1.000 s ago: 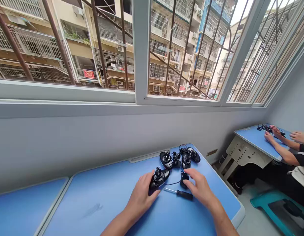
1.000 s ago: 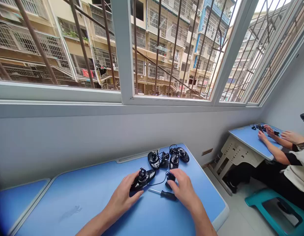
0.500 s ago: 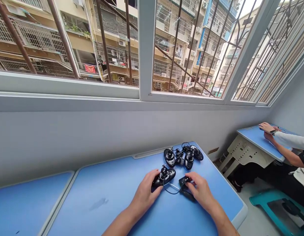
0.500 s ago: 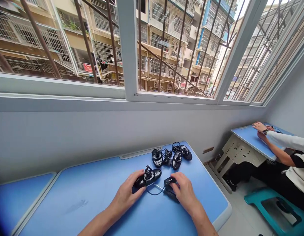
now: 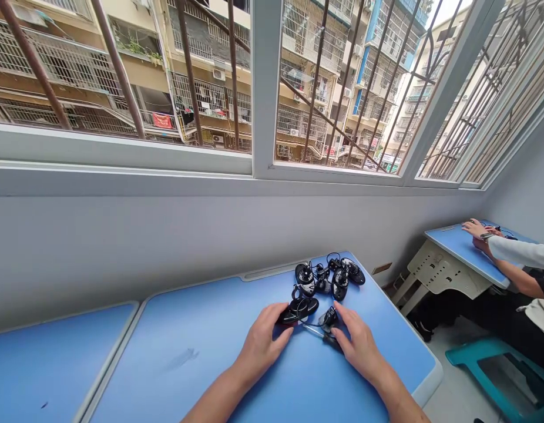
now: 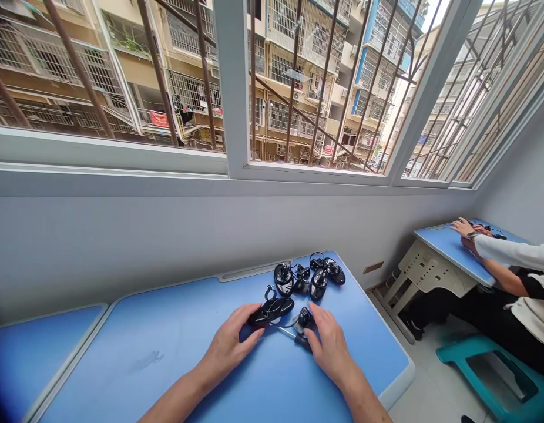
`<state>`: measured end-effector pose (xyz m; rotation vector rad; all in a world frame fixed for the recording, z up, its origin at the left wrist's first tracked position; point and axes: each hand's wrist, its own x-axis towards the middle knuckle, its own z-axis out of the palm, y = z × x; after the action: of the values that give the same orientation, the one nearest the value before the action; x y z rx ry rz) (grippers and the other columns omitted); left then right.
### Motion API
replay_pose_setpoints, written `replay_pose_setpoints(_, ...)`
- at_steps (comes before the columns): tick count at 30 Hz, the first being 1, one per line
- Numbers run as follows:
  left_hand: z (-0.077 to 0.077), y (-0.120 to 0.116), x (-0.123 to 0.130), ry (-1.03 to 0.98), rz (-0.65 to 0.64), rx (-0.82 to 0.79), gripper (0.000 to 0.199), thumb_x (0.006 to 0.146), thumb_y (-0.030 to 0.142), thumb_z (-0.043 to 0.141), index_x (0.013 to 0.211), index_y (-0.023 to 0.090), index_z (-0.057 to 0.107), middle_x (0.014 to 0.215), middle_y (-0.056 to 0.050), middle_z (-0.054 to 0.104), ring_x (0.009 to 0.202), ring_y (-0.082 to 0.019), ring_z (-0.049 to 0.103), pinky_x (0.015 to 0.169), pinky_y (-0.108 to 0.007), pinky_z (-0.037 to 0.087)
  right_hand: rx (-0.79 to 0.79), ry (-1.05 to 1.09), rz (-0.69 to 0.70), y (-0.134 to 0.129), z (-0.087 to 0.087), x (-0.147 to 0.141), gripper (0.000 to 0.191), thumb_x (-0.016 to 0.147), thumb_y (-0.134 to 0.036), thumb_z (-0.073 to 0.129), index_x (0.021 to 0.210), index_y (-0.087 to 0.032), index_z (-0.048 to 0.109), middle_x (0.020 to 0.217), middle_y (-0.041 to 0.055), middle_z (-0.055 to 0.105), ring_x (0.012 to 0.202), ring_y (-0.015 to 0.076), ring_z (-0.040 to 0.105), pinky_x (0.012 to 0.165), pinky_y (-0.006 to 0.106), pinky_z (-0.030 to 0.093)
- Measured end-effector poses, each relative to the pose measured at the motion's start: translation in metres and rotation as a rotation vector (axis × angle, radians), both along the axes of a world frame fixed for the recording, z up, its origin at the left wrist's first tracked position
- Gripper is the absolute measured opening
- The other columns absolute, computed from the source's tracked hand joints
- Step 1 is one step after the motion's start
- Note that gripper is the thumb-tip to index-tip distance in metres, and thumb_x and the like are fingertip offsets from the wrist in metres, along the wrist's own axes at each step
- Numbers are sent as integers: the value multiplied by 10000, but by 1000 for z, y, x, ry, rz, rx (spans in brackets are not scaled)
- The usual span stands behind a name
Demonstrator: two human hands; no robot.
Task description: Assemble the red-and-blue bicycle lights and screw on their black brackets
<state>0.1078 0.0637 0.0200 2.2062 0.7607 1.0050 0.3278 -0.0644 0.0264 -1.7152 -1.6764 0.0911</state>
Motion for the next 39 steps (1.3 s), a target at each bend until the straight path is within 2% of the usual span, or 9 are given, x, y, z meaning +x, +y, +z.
replay_pose_setpoints(6, 3, -1, 0, 7, 2, 0, 335, 783, 223, 550, 1115, 203, 593, 1097, -97, 670, 1009, -270, 634, 880, -405, 537, 33, 16, -131, -14, -7, 8, 401, 902, -276, 510, 1291, -194, 564, 1224, 118, 653, 1103, 268, 633, 899, 424, 564)
replay_pose_setpoints(10, 6, -2, 0, 25, 1, 4, 356, 786, 251, 546, 1136, 206, 594, 1121, -95, 672, 1004, -270, 638, 856, -389, 546, 53, -2, -142, -29, 1, 5, 260, 919, -288, 486, 1083, -194, 664, 993, 100, 713, 895, 241, 680, 764, 371, 587)
replay_pose_setpoints(13, 6, -1, 0, 29, -5, 21, 380, 766, 255, 557, 1139, 195, 602, 1115, -103, 678, 1005, -278, 642, 863, -396, 546, 15, -45, -108, -35, 10, -2, 216, 932, -292, 481, 979, -210, 674, 896, 77, 708, 824, 226, 668, 696, 340, 567)
replay_pose_setpoints(16, 5, 0, 0, 37, -9, 34, 396, 748, 258, 586, 1139, 206, 619, 1122, -101, 685, 1029, -289, 638, 887, -404, 538, 20, -79, -115, -30, 16, -6, 211, 930, -290, 477, 991, -217, 665, 902, 75, 700, 808, 216, 660, 668, 316, 551)
replay_pose_setpoints(21, 3, 3, 1, 38, -6, 33, 406, 762, 295, 618, 1161, 219, 625, 1123, -93, 694, 1025, -292, 639, 880, -406, 538, 10, -77, -195, -2, 22, -5, 234, 894, -269, 504, 1062, -193, 647, 939, 75, 690, 773, 199, 647, 651, 301, 540)
replay_pose_setpoints(26, 4, 2, 1, 28, -25, 11, 391, 796, 294, 595, 1178, 216, 623, 1125, -99, 698, 1030, -298, 629, 879, -420, 532, -15, -61, -113, 14, 26, -9, 373, 821, -160, 535, 1184, -214, 601, 1064, 60, 687, 734, 171, 650, 704, 309, 545)
replay_pose_setpoints(28, 5, 2, 1, 24, -41, -5, 391, 808, 287, 583, 1192, 221, 616, 1136, -97, 696, 1035, -296, 623, 883, -425, 527, -28, -48, -60, 14, 28, -10, 341, 818, -138, 524, 1133, -220, 623, 1071, 52, 690, 708, 155, 650, 705, 297, 544)
replay_pose_setpoints(32, 4, 1, 2, 7, -47, -14, 388, 806, 282, 593, 1189, 219, 615, 1129, -100, 698, 1031, -297, 626, 883, -429, 524, -43, -18, -26, 6, 32, -5, 189, 824, -155, 527, 945, -216, 659, 919, 29, 704, 677, 153, 639, 625, 259, 528)
replay_pose_setpoints(39, 5, 0, 4, 1, -60, -27, 324, 825, 283, 567, 1135, 210, 627, 1074, -93, 706, 990, -288, 630, 856, -424, 532, 6, 50, -170, 5, 28, 11, 170, 871, -265, 482, 887, -191, 634, 834, 49, 684, 662, 174, 635, 552, 258, 509)
